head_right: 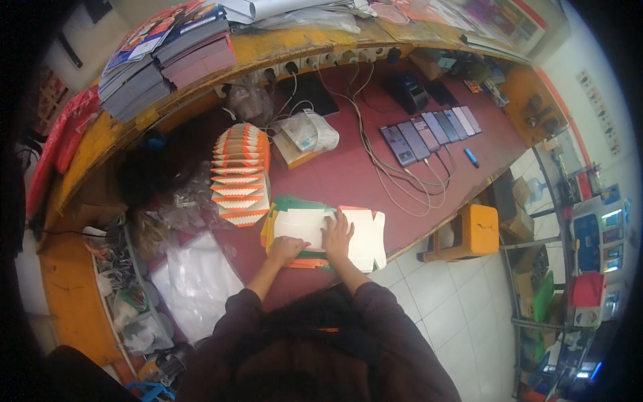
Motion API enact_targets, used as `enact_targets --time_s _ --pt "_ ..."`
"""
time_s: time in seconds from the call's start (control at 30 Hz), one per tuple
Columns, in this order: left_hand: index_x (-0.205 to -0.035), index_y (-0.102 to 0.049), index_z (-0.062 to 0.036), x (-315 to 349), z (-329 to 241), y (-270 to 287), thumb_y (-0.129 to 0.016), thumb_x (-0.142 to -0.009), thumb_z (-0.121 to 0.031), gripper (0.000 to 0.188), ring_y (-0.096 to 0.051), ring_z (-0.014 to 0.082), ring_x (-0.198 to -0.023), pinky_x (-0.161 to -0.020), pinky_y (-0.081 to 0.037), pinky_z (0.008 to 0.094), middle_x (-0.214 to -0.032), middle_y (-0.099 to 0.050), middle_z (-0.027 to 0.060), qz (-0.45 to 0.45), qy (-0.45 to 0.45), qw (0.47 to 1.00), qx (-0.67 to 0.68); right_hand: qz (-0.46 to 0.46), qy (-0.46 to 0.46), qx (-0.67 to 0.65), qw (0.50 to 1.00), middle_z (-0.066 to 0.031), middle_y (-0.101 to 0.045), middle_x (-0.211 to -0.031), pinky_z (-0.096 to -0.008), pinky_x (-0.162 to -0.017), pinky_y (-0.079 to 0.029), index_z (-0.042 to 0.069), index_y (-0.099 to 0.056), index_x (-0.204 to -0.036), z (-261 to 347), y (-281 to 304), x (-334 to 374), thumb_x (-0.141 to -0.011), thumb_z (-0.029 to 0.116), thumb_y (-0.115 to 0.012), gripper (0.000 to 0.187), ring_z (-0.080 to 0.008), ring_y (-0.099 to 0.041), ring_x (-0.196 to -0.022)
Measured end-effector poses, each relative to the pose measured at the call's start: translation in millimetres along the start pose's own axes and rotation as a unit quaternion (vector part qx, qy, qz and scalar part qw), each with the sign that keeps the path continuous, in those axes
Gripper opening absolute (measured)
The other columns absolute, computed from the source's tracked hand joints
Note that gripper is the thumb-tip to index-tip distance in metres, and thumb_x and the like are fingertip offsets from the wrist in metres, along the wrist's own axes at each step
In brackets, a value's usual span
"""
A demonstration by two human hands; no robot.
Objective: The person folds and assembles small paper boxes one at a time at a cluttered workbench. They repeatedly pick up flat paper pieces, fold them into box shapes, and stack the finished boxes. The person also briefly handles a power adapter and cable, then resumes folding more boxes.
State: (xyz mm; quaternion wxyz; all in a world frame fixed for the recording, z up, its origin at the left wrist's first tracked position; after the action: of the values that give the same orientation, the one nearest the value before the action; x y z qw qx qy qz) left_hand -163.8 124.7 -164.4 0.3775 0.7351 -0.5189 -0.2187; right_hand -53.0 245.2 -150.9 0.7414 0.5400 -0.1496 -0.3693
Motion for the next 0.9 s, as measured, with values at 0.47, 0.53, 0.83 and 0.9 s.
enact_targets --time_s 0.47,0.53,0.83,0.9 --pt "-0.084 -0.067 -0.0041 0.3 -6.0 13.8 -0.068 -0.073 -0.042 0.039 -0.062 0.0301 -0.081 -0.072 -0.048 0.0387 -0.083 -0.065 0.0152 0.141 -0.034 0.989 0.008 0.057 0.097 -0.107 0.988 -0.0167 -0.048 -0.121 -0.0506 -0.102 -0.029 0.004 -0.047 -0.117 -40.2 45.8 71.3 -0.084 0.02 -0.058 0.038 -0.0344 -0.042 -0.118" --pt "-0.085 -0.068 -0.0028 -11.2 10.5 15.0 -0.07 -0.072 -0.039 0.039 -0.061 0.0263 -0.072 -0.066 -0.047 0.0366 -0.076 -0.065 0.0155 0.237 -0.034 0.969 0.064 0.047 0.175 -0.008 0.983 -0.0163 -0.051 -0.115 -0.0467 -0.099 -0.035 0.005 -0.05 -0.112 -38.7 54.6 91.9 -0.081 0.028 -0.061 0.04 -0.0343 -0.047 -0.113" --pt "-0.087 -0.07 -0.0038 -9.9 28.3 23.0 -0.074 -0.069 -0.038 0.039 -0.061 0.025 -0.067 -0.064 -0.047 0.0363 -0.072 -0.065 0.016 0.305 -0.001 0.951 0.039 0.323 0.252 -0.005 0.912 -0.01 -0.064 -0.085 -0.0448 -0.063 -0.048 0.01 -0.061 -0.092 -30.4 30.1 19.7 -0.085 0.039 -0.051 0.031 -0.0296 -0.063 -0.076" --pt "-0.087 -0.07 -0.006 -6.4 21.9 21.4 -0.074 -0.068 -0.037 0.036 -0.063 0.0282 -0.071 -0.066 -0.048 0.0379 -0.075 -0.065 0.0156 0.285 -0.003 0.958 -0.024 0.333 0.187 -0.022 0.924 -0.0127 -0.064 -0.077 -0.0442 -0.065 -0.048 0.011 -0.062 -0.085 -25.0 26.8 17.6 -0.086 0.042 -0.049 0.034 -0.0324 -0.062 -0.073"
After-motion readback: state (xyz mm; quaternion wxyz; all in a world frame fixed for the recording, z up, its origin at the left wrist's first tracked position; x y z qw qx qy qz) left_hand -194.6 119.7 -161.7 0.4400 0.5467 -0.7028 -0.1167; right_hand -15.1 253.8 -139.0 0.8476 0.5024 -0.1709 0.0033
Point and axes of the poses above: each hand's wrist, its own x-axis away from the middle knuckle, its own y-axis out of the back of the hand, z = x × y, the point moved 4 cm from there along -x, towards the middle knuckle
